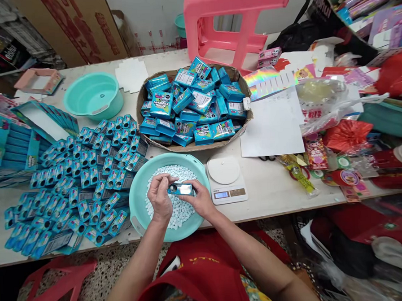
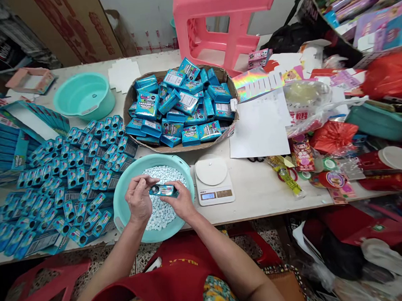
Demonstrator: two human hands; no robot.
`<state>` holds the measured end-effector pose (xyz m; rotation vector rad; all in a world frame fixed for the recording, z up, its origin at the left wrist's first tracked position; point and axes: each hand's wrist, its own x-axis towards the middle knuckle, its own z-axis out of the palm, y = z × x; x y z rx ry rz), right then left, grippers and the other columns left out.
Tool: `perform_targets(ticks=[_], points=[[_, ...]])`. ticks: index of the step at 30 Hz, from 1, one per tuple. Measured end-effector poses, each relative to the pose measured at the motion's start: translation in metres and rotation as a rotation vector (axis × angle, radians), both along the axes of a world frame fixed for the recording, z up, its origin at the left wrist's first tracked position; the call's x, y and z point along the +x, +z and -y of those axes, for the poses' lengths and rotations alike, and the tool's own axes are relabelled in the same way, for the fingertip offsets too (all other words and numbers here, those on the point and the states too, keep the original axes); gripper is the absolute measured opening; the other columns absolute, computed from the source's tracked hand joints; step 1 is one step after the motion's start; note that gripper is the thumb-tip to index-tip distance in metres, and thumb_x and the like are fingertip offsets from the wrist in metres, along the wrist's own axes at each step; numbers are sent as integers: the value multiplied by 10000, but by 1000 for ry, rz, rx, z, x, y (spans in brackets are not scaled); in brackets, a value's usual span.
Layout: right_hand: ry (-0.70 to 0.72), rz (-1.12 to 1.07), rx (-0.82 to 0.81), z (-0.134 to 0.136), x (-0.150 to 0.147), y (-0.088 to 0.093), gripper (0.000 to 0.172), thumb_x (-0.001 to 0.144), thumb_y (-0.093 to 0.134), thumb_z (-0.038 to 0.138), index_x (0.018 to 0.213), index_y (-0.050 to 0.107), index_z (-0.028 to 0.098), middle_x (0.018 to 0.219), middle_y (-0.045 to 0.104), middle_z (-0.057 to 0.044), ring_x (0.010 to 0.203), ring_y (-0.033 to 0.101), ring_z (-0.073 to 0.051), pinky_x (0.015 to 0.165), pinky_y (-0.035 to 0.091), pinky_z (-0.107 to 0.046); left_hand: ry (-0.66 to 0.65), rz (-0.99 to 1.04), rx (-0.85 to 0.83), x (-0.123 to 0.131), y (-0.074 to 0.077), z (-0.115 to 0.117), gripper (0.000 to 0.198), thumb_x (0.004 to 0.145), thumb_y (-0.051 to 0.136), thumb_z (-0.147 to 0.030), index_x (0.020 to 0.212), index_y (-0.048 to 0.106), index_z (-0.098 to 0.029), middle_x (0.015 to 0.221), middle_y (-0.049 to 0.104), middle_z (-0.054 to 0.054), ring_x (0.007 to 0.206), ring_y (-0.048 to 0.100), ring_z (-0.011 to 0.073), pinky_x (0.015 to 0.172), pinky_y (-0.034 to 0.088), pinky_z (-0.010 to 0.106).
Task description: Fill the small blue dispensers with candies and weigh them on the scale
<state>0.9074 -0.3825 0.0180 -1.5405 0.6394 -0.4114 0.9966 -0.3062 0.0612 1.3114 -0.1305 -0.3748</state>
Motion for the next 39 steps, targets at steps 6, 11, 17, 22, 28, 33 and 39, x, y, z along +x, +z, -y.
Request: perform_targets(ticks=[6, 11, 17, 22, 28, 33, 39], points=[[-17, 32, 89, 18, -22, 17, 386, 637, 785, 300, 990, 648, 221, 978, 646, -28, 946, 604, -206, 872, 480, -352, -142, -21, -84, -2, 24, 23, 177, 803, 584, -340, 860, 626, -177, 798, 643, 48, 793, 658, 203, 783, 520, 374], [-267, -1, 249, 66, -96, 29, 417, 644, 788, 309, 1016, 618, 223, 963, 671, -31, 864, 636, -200, 799, 522, -354, -303, 276, 219, 2, 11, 84, 125, 830, 549, -303, 836, 623, -202, 776, 624, 33, 733, 614, 175, 701, 496, 303], [-625, -55, 58, 138, -145, 3, 450, 624, 792, 334, 1000, 591, 191, 918, 654, -40, 853, 616, -190, 820, 507, -377, -1068, 828, 980, -28, -63, 183, 234, 770, 504, -84, 959, 624, -152, 1035, 616, 153, 877, 614, 249, 781, 456, 359], [-608, -36, 16, 162, -123, -18, 476, 622, 782, 369, 1007, 579, 176, 924, 646, -42, 850, 614, -186, 830, 507, -379, -1112, 831, 1038, -32, -64, 202, 278, 762, 435, -33, 929, 622, -153, 1008, 606, 142, 886, 607, 234, 769, 435, 325], [-444, 18, 3, 154, -85, -43, 457, 643, 761, 381, 1015, 584, 184, 986, 636, -46, 930, 609, -194, 884, 488, -370, -853, 909, 1101, 26, -26, 89, 245, 805, 416, -161, 937, 613, -222, 1002, 606, 74, 854, 587, 225, 716, 414, 306], [-374, 8, -46, 148, -96, -45, 620, 630, 782, 354, 1177, 528, 208, 1241, 557, -95, 1149, 531, -232, 1000, 419, -427, -847, 750, 1553, 57, -64, -32, 236, 856, 391, -259, 917, 602, -174, 938, 606, 110, 909, 567, 265, 776, 411, 331], [-662, -112, -49, 143, -144, -43, 436, 794, 617, 418, 1156, 547, 186, 1234, 568, -122, 1083, 566, -215, 948, 446, -448, -826, 749, 1578, 12, -97, -57, 393, 919, 312, -453, 1016, 548, -154, 1017, 602, 149, 972, 566, 288, 762, 427, 340]])
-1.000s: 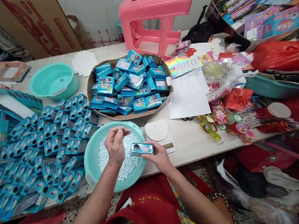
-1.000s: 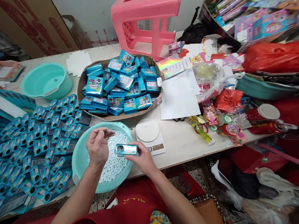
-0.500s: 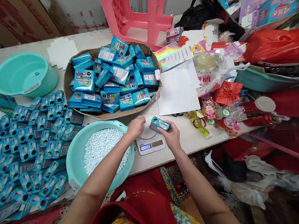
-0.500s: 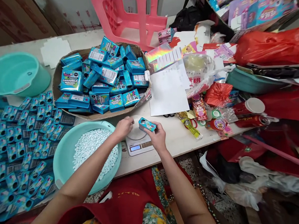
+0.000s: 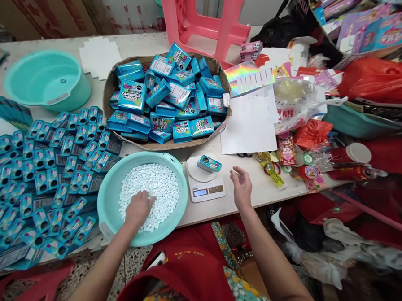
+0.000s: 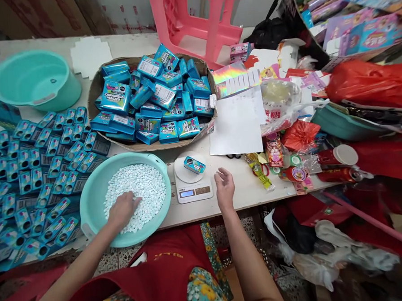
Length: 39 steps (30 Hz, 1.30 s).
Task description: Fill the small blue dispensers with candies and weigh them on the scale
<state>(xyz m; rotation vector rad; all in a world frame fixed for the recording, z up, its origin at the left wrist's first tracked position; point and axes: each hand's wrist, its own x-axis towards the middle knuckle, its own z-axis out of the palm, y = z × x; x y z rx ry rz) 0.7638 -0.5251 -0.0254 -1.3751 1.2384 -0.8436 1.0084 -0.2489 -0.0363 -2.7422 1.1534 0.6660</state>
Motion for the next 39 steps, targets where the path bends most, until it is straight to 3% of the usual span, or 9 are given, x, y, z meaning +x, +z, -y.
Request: perform_targets(ticks=[4, 8, 11, 17, 21, 24, 30, 35, 39], points=[[-102, -49, -7, -7, -13, -7, 409, 774, 635, 439, 1075, 602, 164, 1129, 624, -114, 998, 588, -205, 907, 465, -431, 109, -203, -107, -8, 6, 9, 286, 886, 409, -436, 894, 572, -201, 835, 642, 86, 776, 610, 239, 672, 409, 297], [-107, -15, 12, -15, -9, -6, 411, 741, 666, 436, 1036, 617, 155, 1053, 655, -101, 964, 599, -199, 887, 468, -409, 584, -712, -588, 16, 13, 9, 299, 805, 528, -452, 653, 523, -195, 544, 511, 3, 517, 515, 156, 506, 358, 232], [-87, -2, 3, -21, 3, 1, 411, 747, 652, 442, 1033, 611, 149, 1047, 655, -108, 966, 601, -205, 879, 469, -404, 960, -1255, -937, 35, 15, 14, 258, 782, 560, -388, 654, 510, -169, 571, 515, 1, 432, 456, 102, 396, 310, 201], [117, -93, -156, -13, 50, 15, 650, 656, 736, 416, 1225, 510, 198, 1271, 541, -116, 1128, 524, -234, 917, 451, -401, 1385, -1614, -1031, 43, 12, 44, 302, 883, 489, -344, 636, 434, -180, 441, 387, -50, 299, 326, 67, 280, 187, 167], [192, -158, -197, -10, 74, 32, 514, 639, 740, 445, 1052, 607, 169, 1043, 633, -75, 949, 579, -218, 860, 467, -387, 1418, -1622, -1053, 34, 34, 60, 342, 897, 478, -350, 608, 414, -181, 415, 362, -59, 283, 306, 60, 275, 171, 163], [236, -109, -314, -30, 83, 64, 435, 685, 732, 433, 1025, 616, 189, 987, 629, -48, 883, 589, -193, 816, 478, -346, 1329, -1602, -1175, 25, 75, 68, 338, 852, 552, -359, 600, 423, -174, 426, 374, -61, 294, 316, 48, 286, 172, 156], [674, -69, -432, -97, 108, 107, 349, 737, 735, 372, 1034, 618, 231, 959, 645, -43, 897, 598, -199, 800, 483, -330, 1000, -1288, -1556, -1, 147, 89, 387, 773, 642, -408, 553, 441, -160, 463, 391, -62, 347, 370, 37, 342, 244, 169], [705, -137, -483, -116, 124, 100, 353, 734, 744, 361, 1029, 614, 215, 947, 646, -45, 911, 587, -214, 802, 466, -339, 943, -1013, -1636, -10, 141, 95, 371, 781, 638, -377, 535, 466, -159, 504, 437, -37, 532, 560, 104, 533, 445, 218], [734, -199, -486, -114, 126, 97, 366, 725, 749, 376, 1025, 622, 209, 907, 643, -47, 870, 586, -220, 776, 463, -340, 965, -951, -1630, -10, 133, 96, 356, 773, 653, -404, 578, 492, -153, 532, 463, -33, 495, 510, 78, 479, 402, 191]])
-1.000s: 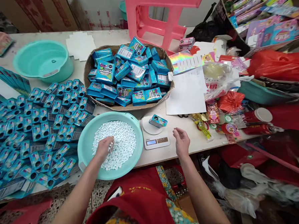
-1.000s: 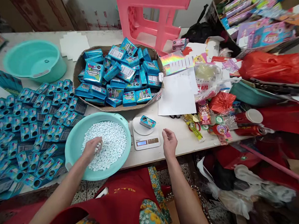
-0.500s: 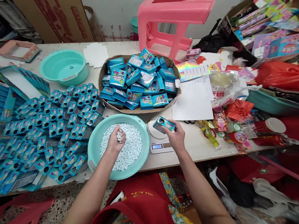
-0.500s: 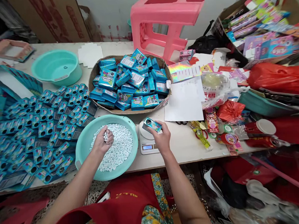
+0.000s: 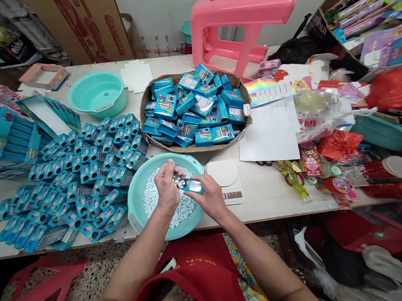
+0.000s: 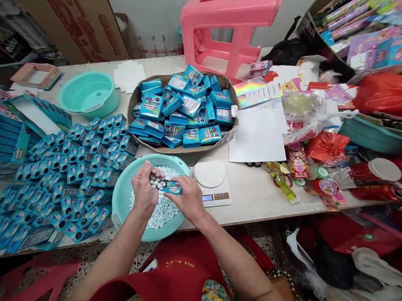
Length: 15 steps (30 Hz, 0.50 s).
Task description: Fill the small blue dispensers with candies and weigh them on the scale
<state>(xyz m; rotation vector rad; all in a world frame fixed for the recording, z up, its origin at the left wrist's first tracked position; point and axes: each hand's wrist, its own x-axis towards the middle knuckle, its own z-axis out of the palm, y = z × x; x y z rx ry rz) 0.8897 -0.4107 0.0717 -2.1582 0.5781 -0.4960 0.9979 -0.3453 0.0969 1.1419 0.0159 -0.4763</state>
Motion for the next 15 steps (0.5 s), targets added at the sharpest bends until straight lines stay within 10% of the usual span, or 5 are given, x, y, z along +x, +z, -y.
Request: perform_targets(ticks=[9, 15], points=[[-26, 42, 253, 15, -14, 4, 375, 693, 762, 399, 999, 646, 215, 937, 650, -33, 894, 606, -205, 784, 477, -317, -106, -20, 134, 19, -15, -12, 397, 784, 587, -517, 629, 456, -176, 505, 364, -65, 374, 315, 44, 369, 212, 178], [-350, 64, 363, 63, -53, -14, 425, 681, 744, 442, 1013, 634, 200, 986, 661, -52, 897, 620, -220, 813, 493, -358, -455, 538, 950, 81, -60, -53, 272, 727, 613, -441, 805, 656, -184, 871, 649, 69, 849, 600, 234, 748, 470, 323]])
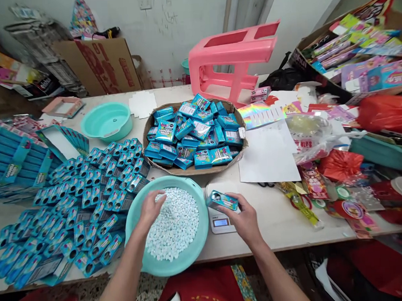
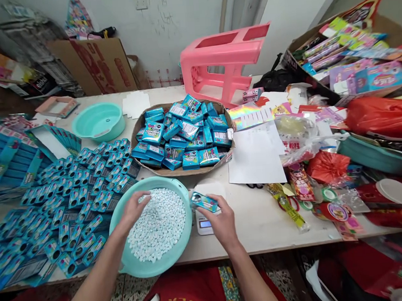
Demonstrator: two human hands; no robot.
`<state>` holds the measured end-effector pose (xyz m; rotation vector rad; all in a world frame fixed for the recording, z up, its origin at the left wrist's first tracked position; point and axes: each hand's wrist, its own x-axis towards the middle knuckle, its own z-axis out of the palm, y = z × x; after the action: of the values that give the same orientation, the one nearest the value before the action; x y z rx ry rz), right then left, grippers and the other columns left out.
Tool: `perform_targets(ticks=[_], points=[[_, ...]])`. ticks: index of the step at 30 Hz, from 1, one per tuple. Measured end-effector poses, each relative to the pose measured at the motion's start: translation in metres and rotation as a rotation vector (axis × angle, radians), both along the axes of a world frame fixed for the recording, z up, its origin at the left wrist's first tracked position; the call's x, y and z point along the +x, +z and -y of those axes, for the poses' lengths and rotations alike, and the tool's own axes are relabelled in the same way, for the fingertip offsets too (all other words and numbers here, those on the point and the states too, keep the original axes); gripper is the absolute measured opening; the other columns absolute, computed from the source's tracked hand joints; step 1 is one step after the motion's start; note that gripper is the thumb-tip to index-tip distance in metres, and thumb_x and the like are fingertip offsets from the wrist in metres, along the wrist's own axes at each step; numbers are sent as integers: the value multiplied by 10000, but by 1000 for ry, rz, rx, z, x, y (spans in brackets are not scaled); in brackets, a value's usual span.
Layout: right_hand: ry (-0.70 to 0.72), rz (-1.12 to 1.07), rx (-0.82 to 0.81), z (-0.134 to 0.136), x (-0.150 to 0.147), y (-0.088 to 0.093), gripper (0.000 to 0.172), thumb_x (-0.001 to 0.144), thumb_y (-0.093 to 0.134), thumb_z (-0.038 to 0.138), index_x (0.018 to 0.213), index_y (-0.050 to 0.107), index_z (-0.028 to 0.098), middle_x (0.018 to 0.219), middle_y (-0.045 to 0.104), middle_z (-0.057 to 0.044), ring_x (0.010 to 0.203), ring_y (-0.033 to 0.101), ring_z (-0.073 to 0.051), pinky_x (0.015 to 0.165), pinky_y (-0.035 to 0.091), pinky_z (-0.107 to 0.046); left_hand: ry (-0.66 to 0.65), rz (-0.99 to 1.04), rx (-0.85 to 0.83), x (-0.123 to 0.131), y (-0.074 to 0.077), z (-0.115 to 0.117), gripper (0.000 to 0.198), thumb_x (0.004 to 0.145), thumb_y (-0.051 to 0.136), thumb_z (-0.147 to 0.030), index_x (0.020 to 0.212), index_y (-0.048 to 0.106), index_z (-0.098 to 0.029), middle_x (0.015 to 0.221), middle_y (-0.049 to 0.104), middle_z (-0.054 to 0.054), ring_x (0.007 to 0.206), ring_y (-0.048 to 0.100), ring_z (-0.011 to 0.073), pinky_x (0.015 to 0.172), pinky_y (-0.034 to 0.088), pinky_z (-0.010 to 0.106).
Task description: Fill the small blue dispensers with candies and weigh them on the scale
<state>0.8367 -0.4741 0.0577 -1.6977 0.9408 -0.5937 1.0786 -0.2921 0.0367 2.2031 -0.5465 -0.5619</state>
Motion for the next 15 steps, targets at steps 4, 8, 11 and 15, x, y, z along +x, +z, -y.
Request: perform_targets(ticks=[4, 8, 11, 15], points=[[-122, -24, -45, 34, -7, -40, 465, 652, 750, 469, 1008, 640, 191, 980, 657, -65, 883, 615, -235, 825, 489, -411, 17, 497, 50, 40, 9, 34, 331, 832, 494, -305, 1121, 600, -184, 1125, 587, 125, 1063, 538, 275, 917, 421, 402], [-135, -1, -121, 46, -4, -71, 443, 671, 725, 486, 991, 641, 190, 980, 654, -69, 912, 611, -246, 844, 488, -434, -104, 772, 10, 75, 29, 93, 448, 761, 467, -70, 1182, 570, -184, 1247, 515, 139, 1180, 448, 290, 1002, 346, 435], [-98, -9, -163, 46, -4, -78, 484, 695, 713, 464, 1082, 611, 192, 1061, 630, -86, 996, 589, -255, 895, 469, -456, 31, 761, -98, 103, 37, 129, 357, 787, 530, -136, 1143, 549, -142, 1210, 529, 149, 1183, 436, 281, 1031, 306, 430], [-185, 3, -195, 45, -14, -66, 588, 745, 674, 429, 1255, 496, 196, 1264, 523, -122, 1194, 481, -260, 986, 413, -484, 129, 446, -171, 142, 33, 169, 645, 656, 774, -307, 1143, 442, -47, 1260, 499, 220, 1172, 441, 285, 1008, 302, 459]])
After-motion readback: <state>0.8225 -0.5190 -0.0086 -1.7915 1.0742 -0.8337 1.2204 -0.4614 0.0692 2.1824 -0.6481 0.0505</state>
